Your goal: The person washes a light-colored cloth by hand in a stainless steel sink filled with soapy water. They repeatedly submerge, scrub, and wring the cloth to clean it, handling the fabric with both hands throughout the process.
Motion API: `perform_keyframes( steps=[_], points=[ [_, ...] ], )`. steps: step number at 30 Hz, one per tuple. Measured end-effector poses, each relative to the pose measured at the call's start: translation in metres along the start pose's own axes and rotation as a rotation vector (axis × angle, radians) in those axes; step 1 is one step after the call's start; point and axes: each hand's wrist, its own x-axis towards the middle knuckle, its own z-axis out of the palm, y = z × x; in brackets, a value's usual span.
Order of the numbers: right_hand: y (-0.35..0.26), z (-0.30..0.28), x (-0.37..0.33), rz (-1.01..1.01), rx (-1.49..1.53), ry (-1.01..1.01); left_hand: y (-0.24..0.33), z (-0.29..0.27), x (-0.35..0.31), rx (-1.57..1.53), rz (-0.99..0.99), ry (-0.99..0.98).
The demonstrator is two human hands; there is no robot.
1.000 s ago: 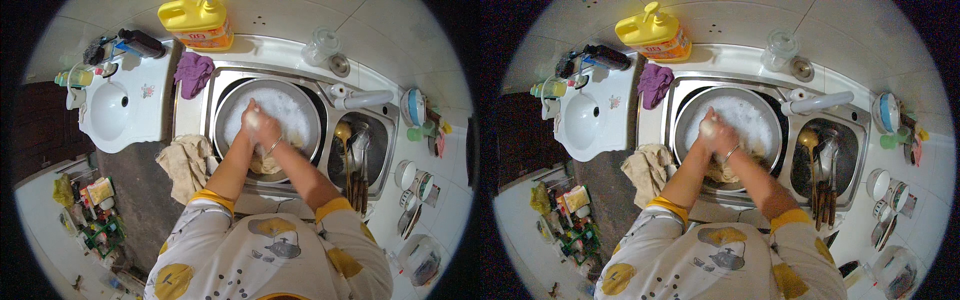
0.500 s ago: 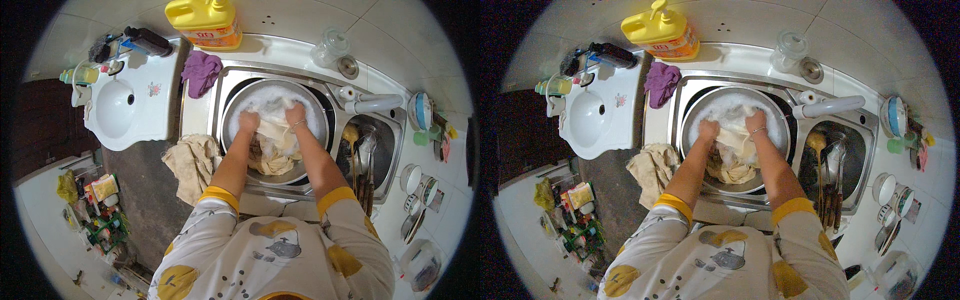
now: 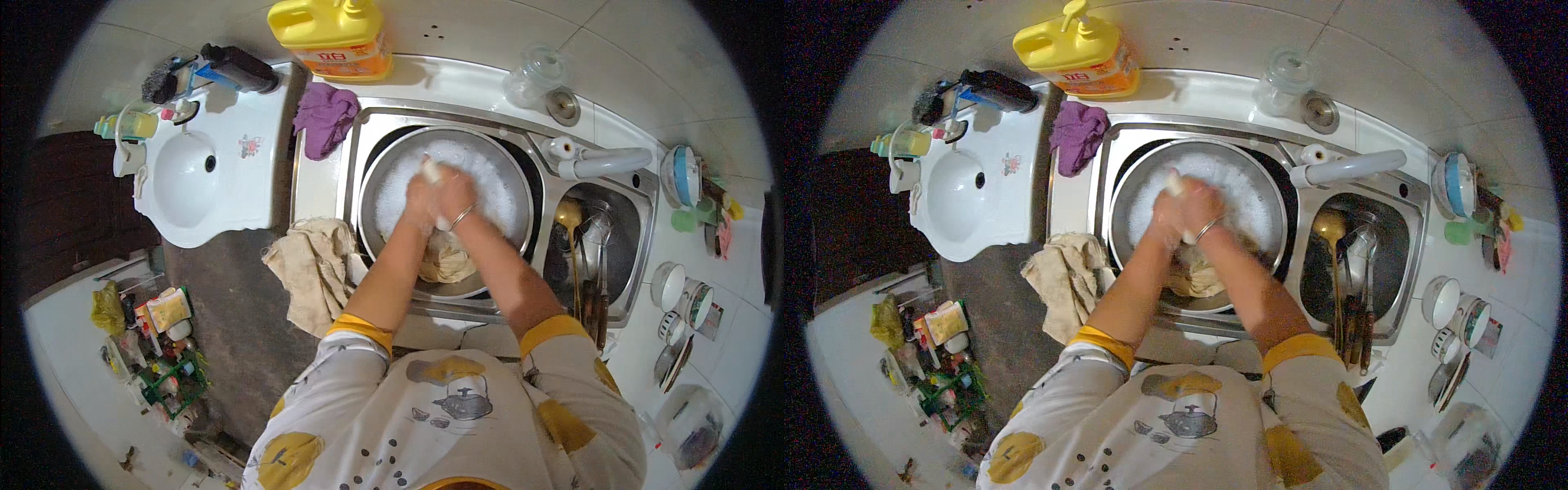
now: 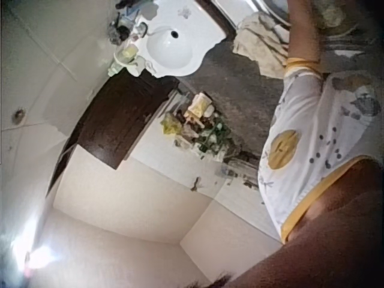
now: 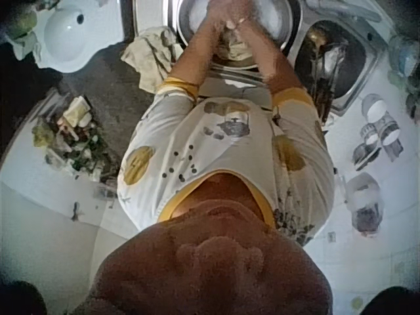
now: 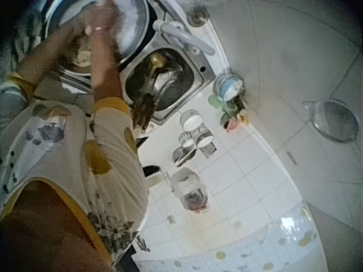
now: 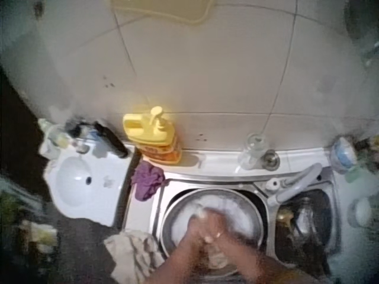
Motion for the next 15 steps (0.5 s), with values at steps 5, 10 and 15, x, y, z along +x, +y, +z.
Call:
perform_keyframes(
  steps=[5, 10, 15],
  points=[
    [-0.007, -0.005, -0.008, -0.254, -0.12, -0.003, -0.006, -0.016, -0.01, -0.208, 0.003, -0.29],
    [0.02, -0.029, 0.029, 0.159, 0.584, -0.094, 0.027, 0.013, -0.047, -0.264, -0.154, -0.276],
    [0.023, -0.082, 0.013, 0.167, 1.136, -0.446, 0.085, 0.001, -0.086, 0.668, 0.061, -0.728]
  ],
)
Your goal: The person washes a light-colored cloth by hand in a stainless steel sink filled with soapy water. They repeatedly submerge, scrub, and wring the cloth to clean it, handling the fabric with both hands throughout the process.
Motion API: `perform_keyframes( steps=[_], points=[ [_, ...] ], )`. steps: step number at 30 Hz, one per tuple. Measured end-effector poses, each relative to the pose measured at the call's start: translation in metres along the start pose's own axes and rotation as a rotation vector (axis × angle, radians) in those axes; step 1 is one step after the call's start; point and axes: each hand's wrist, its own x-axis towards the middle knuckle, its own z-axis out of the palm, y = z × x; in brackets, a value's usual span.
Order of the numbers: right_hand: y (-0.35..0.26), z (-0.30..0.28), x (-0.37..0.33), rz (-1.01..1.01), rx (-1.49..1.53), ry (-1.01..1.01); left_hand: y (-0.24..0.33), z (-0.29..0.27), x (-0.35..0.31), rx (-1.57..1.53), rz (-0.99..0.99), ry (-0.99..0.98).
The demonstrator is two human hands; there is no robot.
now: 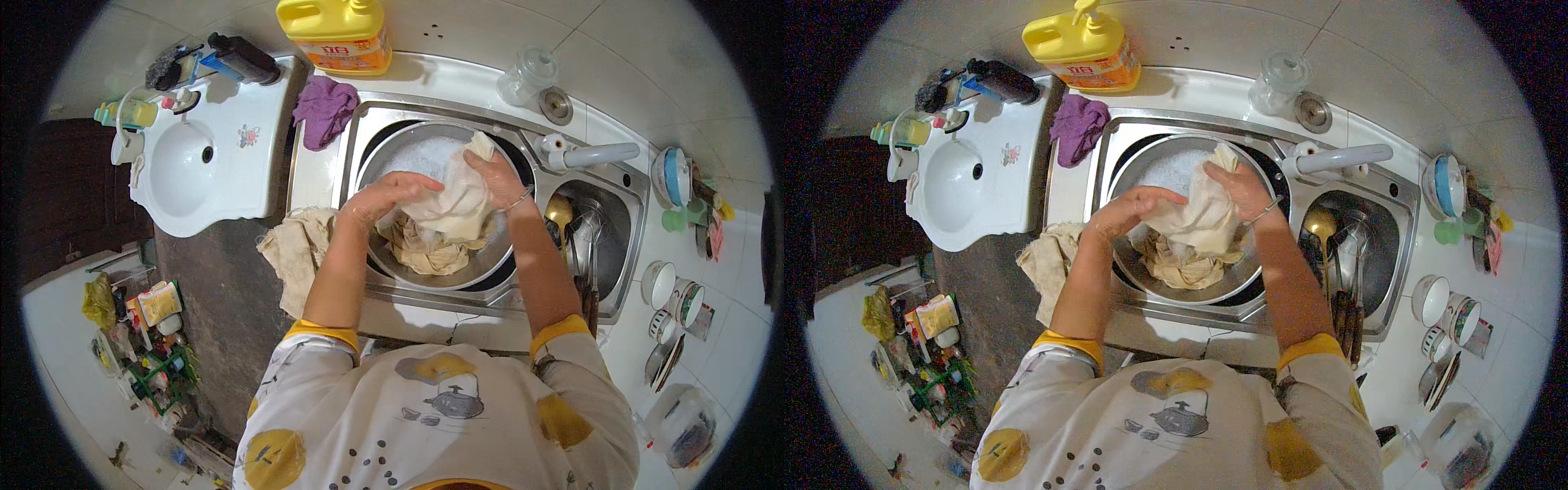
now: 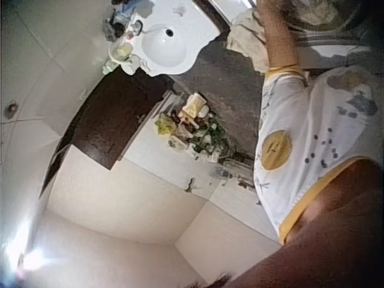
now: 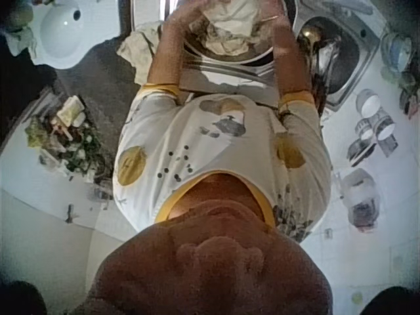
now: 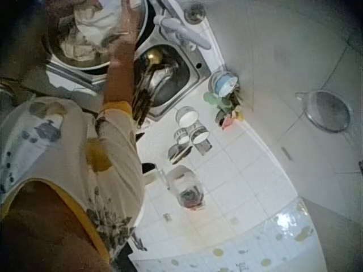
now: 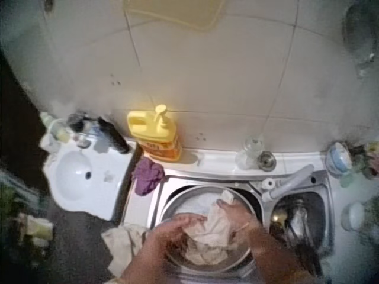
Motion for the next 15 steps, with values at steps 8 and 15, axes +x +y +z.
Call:
perform_keyframes(
  steps=[8, 15],
  points=[
    [-0.046, 0.003, -0.017, 0.015, -0.075, -0.205, -0.017, 0.021, 0.021, 0.14, -0.04, 0.347],
    [-0.021, -0.009, -0.022, 0.014, -0.004, -0.133, -0.016, 0.05, 0.022, -0.307, 0.036, 0.365]
  ],
)
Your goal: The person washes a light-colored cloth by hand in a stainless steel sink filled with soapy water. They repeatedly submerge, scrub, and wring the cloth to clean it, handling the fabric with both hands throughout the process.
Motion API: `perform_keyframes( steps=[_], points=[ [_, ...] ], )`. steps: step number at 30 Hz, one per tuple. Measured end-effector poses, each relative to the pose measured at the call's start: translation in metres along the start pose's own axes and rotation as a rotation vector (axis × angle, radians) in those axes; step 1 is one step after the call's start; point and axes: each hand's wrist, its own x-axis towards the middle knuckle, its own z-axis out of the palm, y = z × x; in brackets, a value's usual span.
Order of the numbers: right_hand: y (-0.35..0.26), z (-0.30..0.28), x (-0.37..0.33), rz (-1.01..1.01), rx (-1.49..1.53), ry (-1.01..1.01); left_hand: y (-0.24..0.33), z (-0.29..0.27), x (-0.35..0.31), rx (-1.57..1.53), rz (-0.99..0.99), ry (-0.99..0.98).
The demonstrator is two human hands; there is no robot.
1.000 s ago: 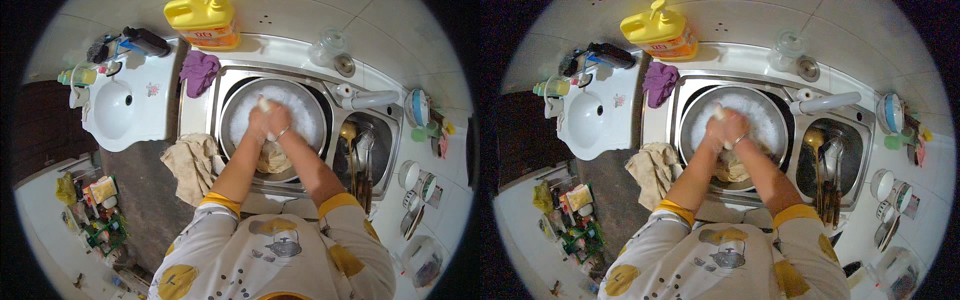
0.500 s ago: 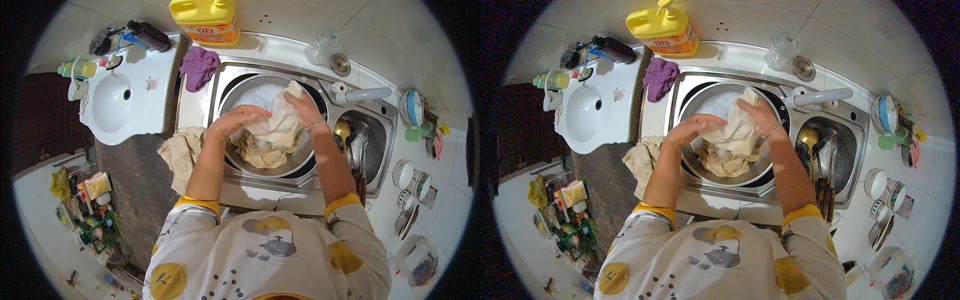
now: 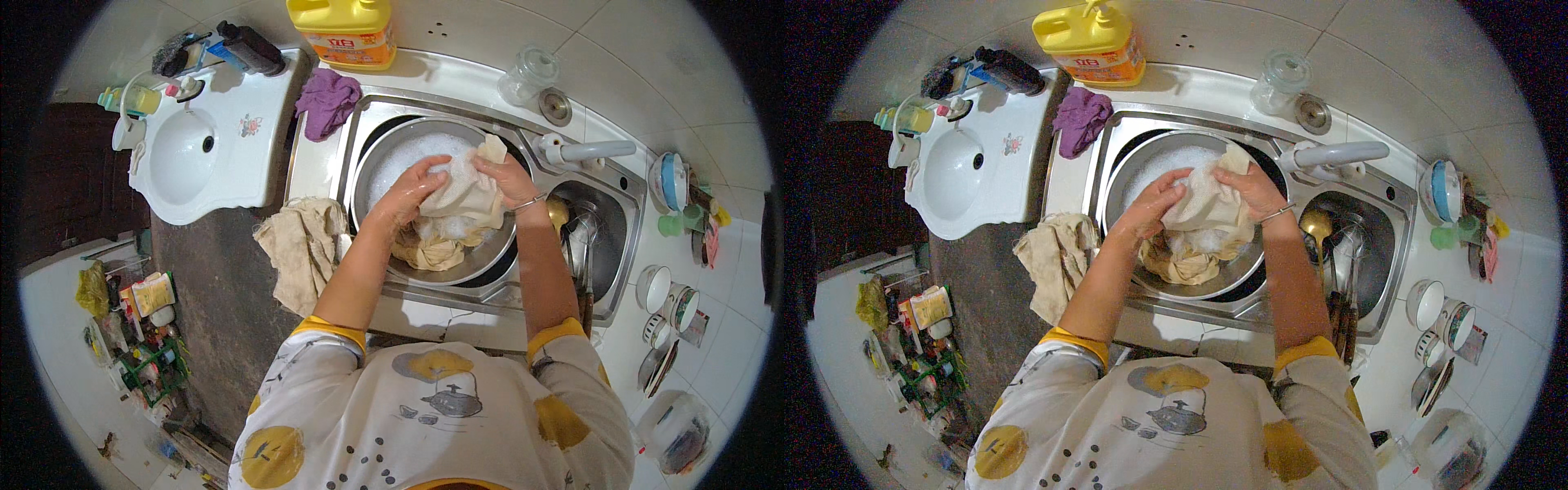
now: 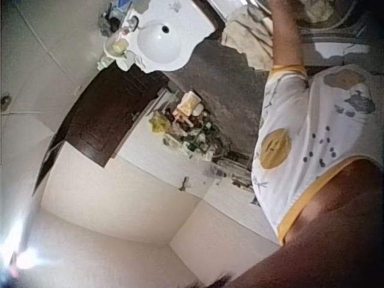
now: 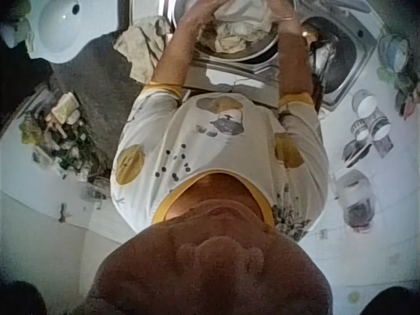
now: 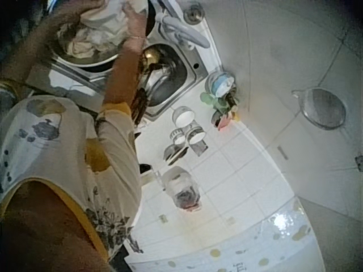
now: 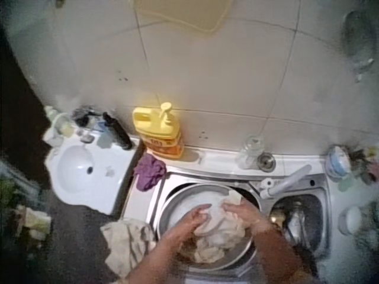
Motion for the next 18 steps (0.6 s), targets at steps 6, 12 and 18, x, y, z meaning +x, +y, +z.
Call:
perform_keyframes(
  steps=[6, 12, 18],
  points=[
    [0.001, 0.0, 0.005, -0.048, -0.105, 0.024, -0.005, -0.012, 0.003, 0.337, 0.006, 0.023],
    [0.016, 0.011, 0.011, -0.119, -0.331, 0.256, -0.01, 0.003, 0.01, 0.04, 0.216, 0.351],
    [0.08, 0.082, 0.006, -0.46, -1.341, 0.312, -0.053, -0.037, 0.032, -0.043, 0.015, 0.46]
  ],
)
